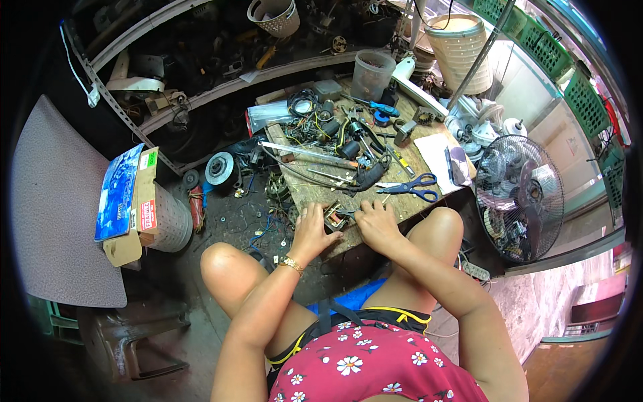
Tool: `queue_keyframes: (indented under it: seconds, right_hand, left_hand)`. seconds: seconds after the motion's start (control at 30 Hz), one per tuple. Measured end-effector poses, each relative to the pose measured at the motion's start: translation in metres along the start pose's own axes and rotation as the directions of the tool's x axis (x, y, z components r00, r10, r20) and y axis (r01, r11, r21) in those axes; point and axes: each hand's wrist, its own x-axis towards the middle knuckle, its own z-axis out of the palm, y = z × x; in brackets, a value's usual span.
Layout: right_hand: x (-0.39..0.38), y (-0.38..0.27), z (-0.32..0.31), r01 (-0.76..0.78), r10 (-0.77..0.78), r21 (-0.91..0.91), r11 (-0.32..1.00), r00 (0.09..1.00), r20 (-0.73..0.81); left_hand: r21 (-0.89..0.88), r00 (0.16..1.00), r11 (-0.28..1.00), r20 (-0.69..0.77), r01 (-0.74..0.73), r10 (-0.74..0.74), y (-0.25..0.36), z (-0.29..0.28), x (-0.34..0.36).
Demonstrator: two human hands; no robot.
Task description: The person works on an electrical component by hand, using a small wire and pliers to manipulate parts of the assembly on a cluttered workbench.
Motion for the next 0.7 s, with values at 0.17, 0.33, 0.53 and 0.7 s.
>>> queue_keyframes:
  seconds: [0.17, 0.33, 0.53, 0.7]
  right_hand:
    - [0.006, -0.012, -0.007, 0.016, -0.017, -0.037, 0.999, 0.999, -0.042]
    - [0.012, -0.022, -0.016, -0.032, 0.039, -0.103, 0.994, 0.997, 0.065]
    - [0.032, -0.038, -0.044, -0.213, 0.182, 0.029, 0.977, 0.891, 0.416]
    - [0.037, -0.035, -0.038, -0.142, 0.127, 0.011, 0.990, 0.915, 0.384]
  left_hand:
    - [-0.019, 0.998, 1.000, -0.055, 0.010, -0.011, 0.002, 0.000, -0.001]
    - [-0.024, 0.995, 1.000, -0.101, -0.002, -0.001, 0.003, 0.003, 0.000]
    - [-0.009, 0.997, 1.000, -0.080, -0.006, 0.005, 0.004, 0.002, -0.003]
    - [-0.017, 0.994, 1.000, -0.112, -0.019, 0.017, 0.003, 0.004, -0.003]
